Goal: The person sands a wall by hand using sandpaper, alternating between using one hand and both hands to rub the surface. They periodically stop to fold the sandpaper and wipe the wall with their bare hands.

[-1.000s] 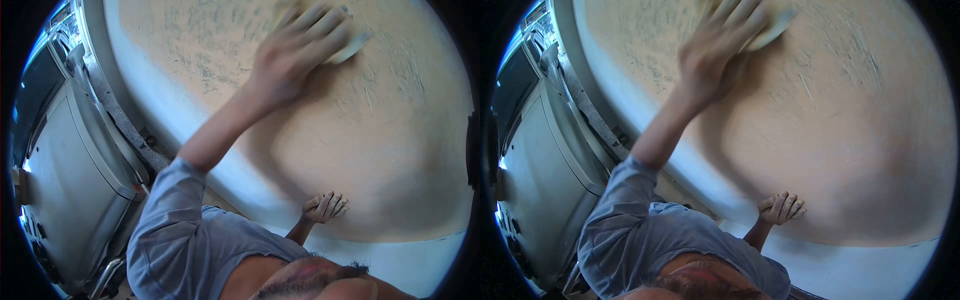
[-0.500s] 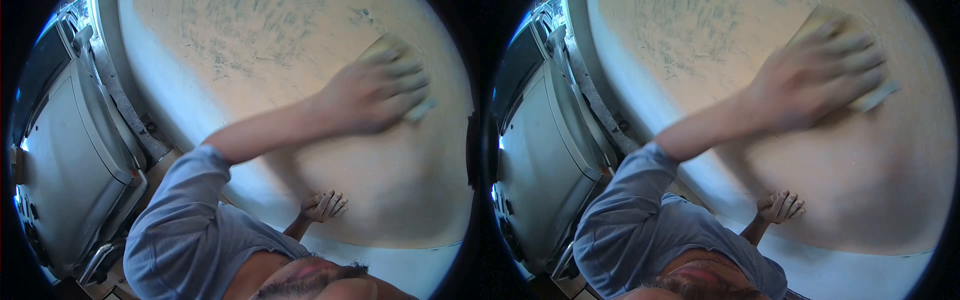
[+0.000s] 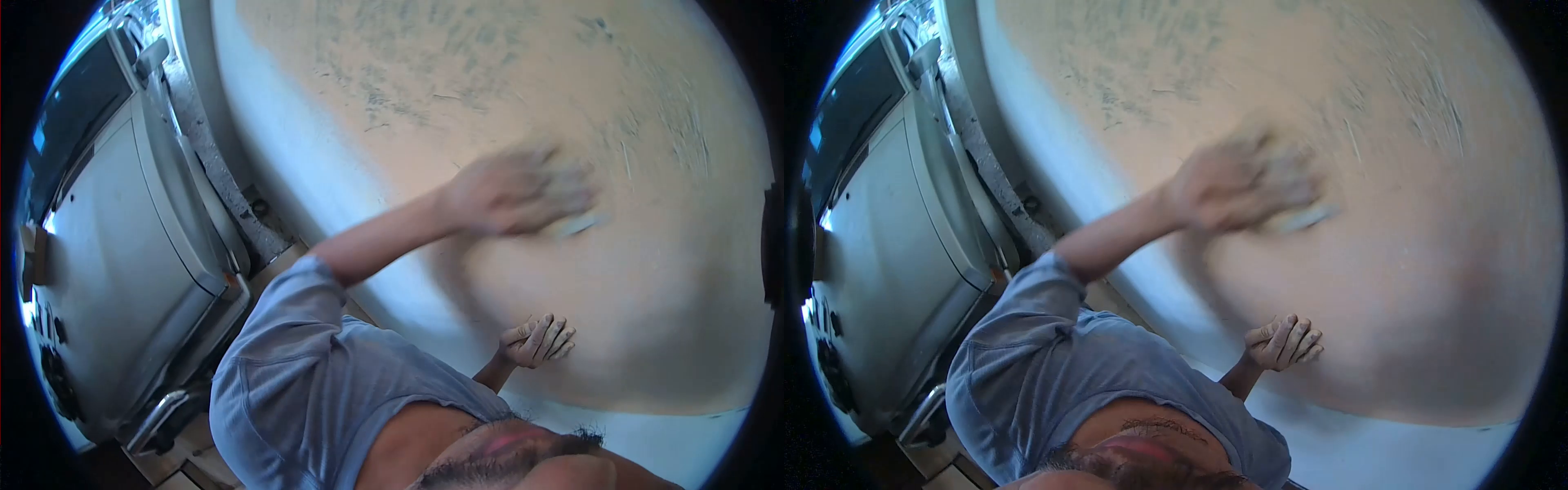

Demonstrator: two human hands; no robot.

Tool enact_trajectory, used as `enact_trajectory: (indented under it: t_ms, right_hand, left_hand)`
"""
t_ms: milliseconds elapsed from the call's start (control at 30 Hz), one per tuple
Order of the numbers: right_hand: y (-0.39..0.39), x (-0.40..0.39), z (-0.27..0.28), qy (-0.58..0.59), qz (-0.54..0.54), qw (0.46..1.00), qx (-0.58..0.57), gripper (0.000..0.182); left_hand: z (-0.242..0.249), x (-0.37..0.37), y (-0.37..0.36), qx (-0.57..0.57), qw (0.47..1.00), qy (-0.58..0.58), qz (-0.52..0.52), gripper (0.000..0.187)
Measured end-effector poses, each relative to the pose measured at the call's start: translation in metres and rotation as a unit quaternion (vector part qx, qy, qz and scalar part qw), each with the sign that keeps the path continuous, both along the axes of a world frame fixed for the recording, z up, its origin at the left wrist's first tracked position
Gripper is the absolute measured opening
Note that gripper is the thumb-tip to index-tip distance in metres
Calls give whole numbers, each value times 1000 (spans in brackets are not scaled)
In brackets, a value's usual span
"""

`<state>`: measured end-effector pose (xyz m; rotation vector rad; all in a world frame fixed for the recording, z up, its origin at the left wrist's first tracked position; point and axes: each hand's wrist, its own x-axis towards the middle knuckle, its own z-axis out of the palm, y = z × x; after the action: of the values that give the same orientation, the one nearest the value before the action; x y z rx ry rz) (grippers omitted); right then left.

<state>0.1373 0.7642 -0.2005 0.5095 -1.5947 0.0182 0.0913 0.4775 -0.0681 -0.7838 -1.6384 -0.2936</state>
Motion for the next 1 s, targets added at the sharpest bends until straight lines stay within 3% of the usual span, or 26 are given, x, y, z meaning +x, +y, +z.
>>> enact_trajectory:
  t_ms: [67, 100, 133, 200, 300, 333, 433, 467, 567, 633, 700, 733, 833, 867, 900, 967, 1000]
  right_hand:
    - [1, -1, 0, 1, 7, 1000, 6, 32]
    - [1, -1, -1, 4, 3, 1000, 3, 32]
    - [2, -3, 0, 2, 3, 1000, 5, 32]
    - [3, -3, -2, 5, 3, 1000, 3, 32]
    - [1, -1, -1, 10, -10, 1000, -3, 34]
    - [3, 2, -2, 11, -15, 1000, -10, 34]
    - [0, -1, 0, 11, 10, 1000, 5, 35]
    - [-1, -1, 1, 11, 11, 1000, 0, 33]
    - [0, 1, 2, 10, 7, 1000, 10, 31]
    - [-1, -2, 4, 13, 0, 1000, 11, 31]
    - [1, 0, 2, 6, 7, 1000, 12, 30]
    - [2, 0, 1, 4, 8, 1000, 6, 30]
    - [0, 2, 2, -1, 4, 1000, 4, 32]
    - [-2, 1, 5, 7, 8, 1000, -4, 32]
    - [-2, 0, 7, 9, 17, 1000, -1, 32]
    - [-2, 2, 7, 10, 12, 1000, 10, 33]
    - [-1, 2, 6, 8, 14, 1000, 19, 33]
  left_hand:
    - [86, -19, -4, 91, 990, 108, -5, 46]
    - [106, -29, -7, 132, 973, 187, -23, 46]
    - [97, -24, -6, 135, 973, 185, -22, 46]
    - [48, -5, 2, 145, 984, 87, -56, 39]
    - [-120, 1, 8, 93, 995, 1, 44, 35]
    - [-169, 12, 14, 151, 987, -47, 36, 32]
    - [-138, 3, -6, 80, 995, -21, 64, 30]
    - [-94, -3, -15, 60, 993, -53, 87, 35]
    - [67, -12, -40, 164, 984, 68, -9, 45]
    - [90, -18, -50, 163, 982, 98, -23, 45]
    - [62, -26, -51, 168, 975, 141, 29, 40]
    - [22, -14, -47, 194, 974, 113, 37, 32]
    - [-165, -6, -38, 176, 974, -46, 134, 28]
    - [-207, 4, -30, 238, 963, -103, 74, 26]
    - [-195, -4, -45, 234, 964, -94, 79, 26]
    - [-144, -18, -71, 0, 960, -163, 227, 27]
    - [-63, -4, -80, 74, 977, -40, 195, 22]
